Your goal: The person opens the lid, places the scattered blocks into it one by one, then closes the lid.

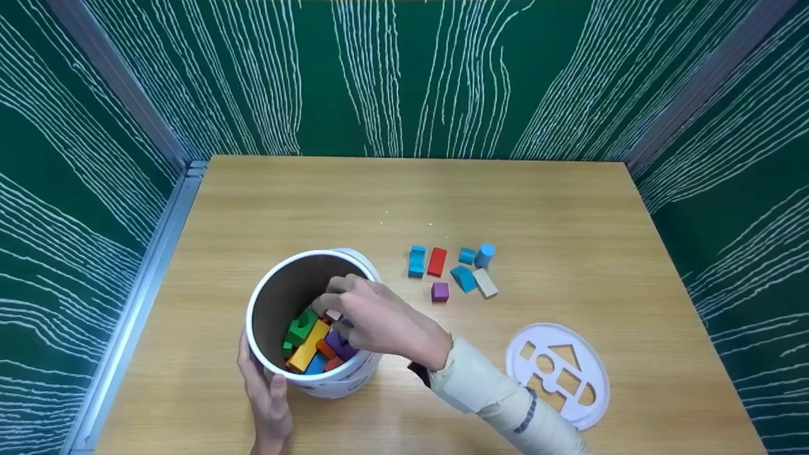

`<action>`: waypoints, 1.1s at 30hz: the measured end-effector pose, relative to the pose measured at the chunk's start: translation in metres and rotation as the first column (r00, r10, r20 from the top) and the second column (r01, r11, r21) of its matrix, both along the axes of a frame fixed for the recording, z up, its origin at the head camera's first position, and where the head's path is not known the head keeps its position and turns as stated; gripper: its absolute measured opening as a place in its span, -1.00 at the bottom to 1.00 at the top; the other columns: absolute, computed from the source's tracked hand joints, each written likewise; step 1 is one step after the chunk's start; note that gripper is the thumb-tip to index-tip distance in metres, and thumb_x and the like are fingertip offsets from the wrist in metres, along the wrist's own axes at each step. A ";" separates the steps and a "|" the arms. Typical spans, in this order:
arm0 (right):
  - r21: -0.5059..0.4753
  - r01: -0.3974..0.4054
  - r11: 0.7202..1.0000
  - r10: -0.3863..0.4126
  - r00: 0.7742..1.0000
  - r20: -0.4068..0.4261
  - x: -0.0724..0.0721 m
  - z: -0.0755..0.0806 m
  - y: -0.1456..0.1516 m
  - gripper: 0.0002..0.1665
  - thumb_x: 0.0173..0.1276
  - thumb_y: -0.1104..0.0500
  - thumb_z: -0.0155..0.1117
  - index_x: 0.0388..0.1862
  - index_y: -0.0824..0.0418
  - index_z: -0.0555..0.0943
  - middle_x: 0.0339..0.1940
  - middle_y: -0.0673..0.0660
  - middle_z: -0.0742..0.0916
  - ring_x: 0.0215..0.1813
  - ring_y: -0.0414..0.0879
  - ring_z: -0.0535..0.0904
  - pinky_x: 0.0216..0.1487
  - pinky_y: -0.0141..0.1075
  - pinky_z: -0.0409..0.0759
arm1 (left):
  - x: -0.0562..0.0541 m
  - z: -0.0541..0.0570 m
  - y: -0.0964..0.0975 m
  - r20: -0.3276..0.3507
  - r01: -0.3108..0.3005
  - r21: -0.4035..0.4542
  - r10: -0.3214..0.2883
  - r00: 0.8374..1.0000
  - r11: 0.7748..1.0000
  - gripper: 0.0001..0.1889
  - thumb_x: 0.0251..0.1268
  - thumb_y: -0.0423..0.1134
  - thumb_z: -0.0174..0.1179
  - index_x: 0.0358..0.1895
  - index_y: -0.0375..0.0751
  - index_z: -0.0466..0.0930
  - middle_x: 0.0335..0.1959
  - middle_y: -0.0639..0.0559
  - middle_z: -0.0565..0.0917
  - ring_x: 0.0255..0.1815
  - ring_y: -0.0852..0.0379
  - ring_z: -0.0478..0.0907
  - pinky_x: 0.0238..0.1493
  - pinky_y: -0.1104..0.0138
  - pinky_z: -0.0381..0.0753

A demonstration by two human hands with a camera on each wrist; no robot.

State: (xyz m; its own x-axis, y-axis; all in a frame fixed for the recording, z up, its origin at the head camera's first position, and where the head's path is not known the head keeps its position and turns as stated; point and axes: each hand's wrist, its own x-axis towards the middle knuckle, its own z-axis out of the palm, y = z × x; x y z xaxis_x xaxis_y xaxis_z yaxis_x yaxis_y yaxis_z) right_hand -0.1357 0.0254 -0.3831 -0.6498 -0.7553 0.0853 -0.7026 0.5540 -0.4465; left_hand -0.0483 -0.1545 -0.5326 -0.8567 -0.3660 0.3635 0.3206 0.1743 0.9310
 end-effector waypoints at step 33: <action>-0.101 0.253 0.962 -0.265 0.954 -0.142 -0.013 0.005 0.051 -0.66 0.11 0.20 0.44 -0.07 0.11 0.69 -0.02 0.09 0.65 -0.04 -0.04 0.55 -0.13 -0.30 0.62 | 0.001 -0.001 -0.001 -0.012 0.008 0.000 -0.008 1.000 1.000 -0.29 0.27 -0.22 -0.08 0.50 -0.13 -0.08 0.50 -0.04 0.03 0.44 -0.04 0.02 0.44 0.16 0.02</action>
State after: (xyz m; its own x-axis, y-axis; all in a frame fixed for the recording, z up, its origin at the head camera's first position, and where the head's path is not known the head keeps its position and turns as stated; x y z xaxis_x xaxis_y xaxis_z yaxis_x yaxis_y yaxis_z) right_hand -0.1489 0.0763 -0.3783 -0.7965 -0.5494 0.2523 -0.6031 0.6926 -0.3958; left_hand -0.0477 -0.1557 -0.5331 -0.8551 -0.3592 0.3739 0.3334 0.1712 0.9271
